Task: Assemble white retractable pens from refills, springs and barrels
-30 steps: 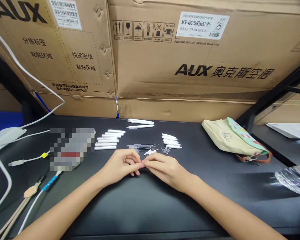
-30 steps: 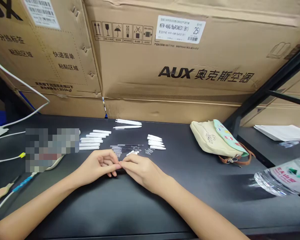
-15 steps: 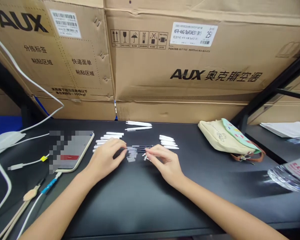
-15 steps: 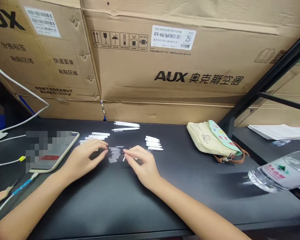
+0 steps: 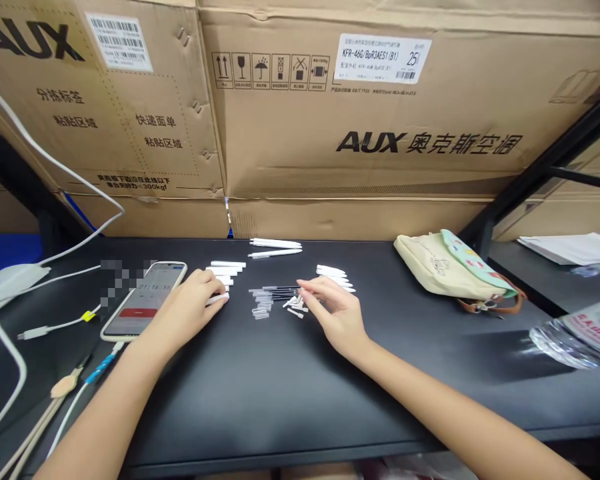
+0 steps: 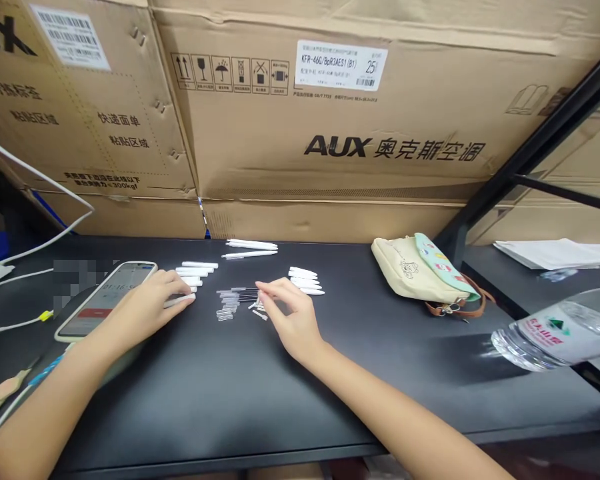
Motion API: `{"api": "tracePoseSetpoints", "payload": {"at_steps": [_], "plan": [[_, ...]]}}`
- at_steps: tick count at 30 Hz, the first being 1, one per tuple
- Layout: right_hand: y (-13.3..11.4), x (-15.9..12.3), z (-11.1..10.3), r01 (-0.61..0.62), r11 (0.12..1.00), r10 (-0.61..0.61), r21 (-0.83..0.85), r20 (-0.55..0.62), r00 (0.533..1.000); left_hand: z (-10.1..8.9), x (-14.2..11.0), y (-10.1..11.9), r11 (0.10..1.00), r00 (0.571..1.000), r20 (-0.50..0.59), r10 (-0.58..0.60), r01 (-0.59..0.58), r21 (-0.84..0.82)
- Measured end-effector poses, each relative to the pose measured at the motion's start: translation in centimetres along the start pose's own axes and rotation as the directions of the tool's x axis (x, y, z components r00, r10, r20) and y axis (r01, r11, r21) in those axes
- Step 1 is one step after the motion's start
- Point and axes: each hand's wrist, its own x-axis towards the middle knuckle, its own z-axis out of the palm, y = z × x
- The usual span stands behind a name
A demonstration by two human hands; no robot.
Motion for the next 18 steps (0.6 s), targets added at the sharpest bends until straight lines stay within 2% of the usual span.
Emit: {"api": "tracePoseSetpoints", "payload": {"at_steps": [3, 6, 8, 9, 11, 13, 15, 18], "plan": [[-0.1, 0.1, -0.1, 0.014, 1.0, -0.014, -0.015, -0.042, 0.999, -1.0, 0.2, 0.5, 0.992, 0.998, -0.029, -0.047, 0.043, -0.119], [-0.4, 0.0, -0.2, 0.052, 0.998, -0.055, -0.031, -0.113, 0.992, -2.4, 0.9, 2.2, 0.92, 0.978, -0.064, -0.198, 0.163, -0.358], [-0.6, 0.0, -0.3, 0.085, 0.996, -0.09, -0.038, -0.164, 0.982, -2.8, 1.7, 4.0, 0.792, 0.966, -0.036, -0.255, 0.187, -0.581], [-0.7, 0.0, -0.3, 0.101, 0.994, -0.106, -0.04, -0.184, 0.977, -2.7, 2.0, 5.0, 0.693, 0.967, -0.02, -0.252, 0.166, -0.701], [-0.9, 0.0, -0.4, 0.129, 0.991, -0.134, -0.038, -0.207, 0.969, -1.9, 2.5, 6.8, 0.457, 0.976, 0.078, -0.202, 0.164, -0.874], [-1.0, 0.0, -0.5, 0.152, 0.988, -0.156, -0.039, -0.215, 0.964, -0.7, 2.6, 8.3, 0.3, 0.974, 0.201, -0.108, 0.225, -0.927], [-1.2, 0.0, -0.6, 0.165, 0.986, -0.17, -0.038, -0.21, 0.963, 0.5, 2.3, 9.3, 0.2, 0.96, 0.273, -0.067, 0.281, -0.939], [-1.5, -0.1, -0.7, 0.181, 0.983, -0.182, -0.023, -0.187, 0.965, 1.4, 1.6, 10.0, 0.117, 0.951, 0.305, -0.044, 0.308, -0.944]]}}
